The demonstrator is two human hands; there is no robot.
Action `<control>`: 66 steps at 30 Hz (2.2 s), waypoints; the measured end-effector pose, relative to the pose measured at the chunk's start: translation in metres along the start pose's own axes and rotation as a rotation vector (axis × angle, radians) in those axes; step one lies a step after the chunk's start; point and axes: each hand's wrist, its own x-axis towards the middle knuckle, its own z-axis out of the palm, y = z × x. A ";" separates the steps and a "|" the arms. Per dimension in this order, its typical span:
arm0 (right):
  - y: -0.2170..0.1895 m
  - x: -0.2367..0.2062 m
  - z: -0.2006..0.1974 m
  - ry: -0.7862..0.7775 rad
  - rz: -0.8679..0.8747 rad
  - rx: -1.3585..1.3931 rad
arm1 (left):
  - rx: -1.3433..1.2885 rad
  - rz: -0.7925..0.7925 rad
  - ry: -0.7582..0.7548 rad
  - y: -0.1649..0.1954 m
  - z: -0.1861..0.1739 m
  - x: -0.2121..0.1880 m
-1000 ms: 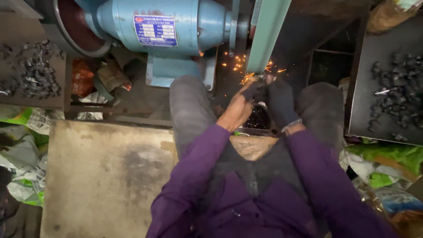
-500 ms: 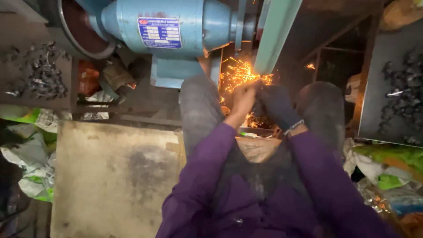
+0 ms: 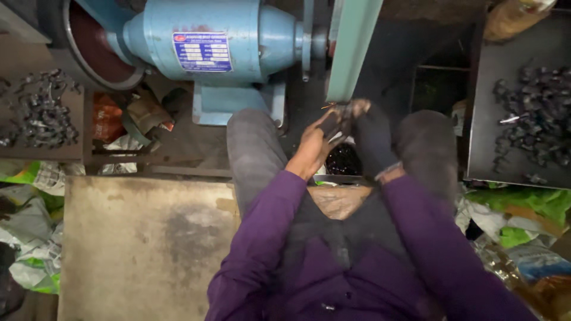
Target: The person sits at a bench grinder and grinds small metal workpieces one at a time, holding each piece against the spinning wheel with both hands as sparks fly, then places the ground piece into a container between their legs and takes the next piece from a tray of parts.
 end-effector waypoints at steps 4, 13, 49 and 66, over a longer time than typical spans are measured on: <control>-0.003 0.017 -0.017 0.043 0.063 0.100 | 0.082 -0.073 -0.098 0.000 0.027 -0.021; -0.086 0.019 -0.182 0.392 -0.606 -1.388 | 0.506 -0.415 -0.798 -0.025 0.026 -0.048; 0.030 0.012 -0.017 -0.169 0.476 0.288 | 0.405 0.129 0.129 -0.001 0.000 0.004; -0.009 -0.031 -0.017 -0.406 0.286 0.049 | 0.340 0.034 0.151 0.015 0.006 -0.003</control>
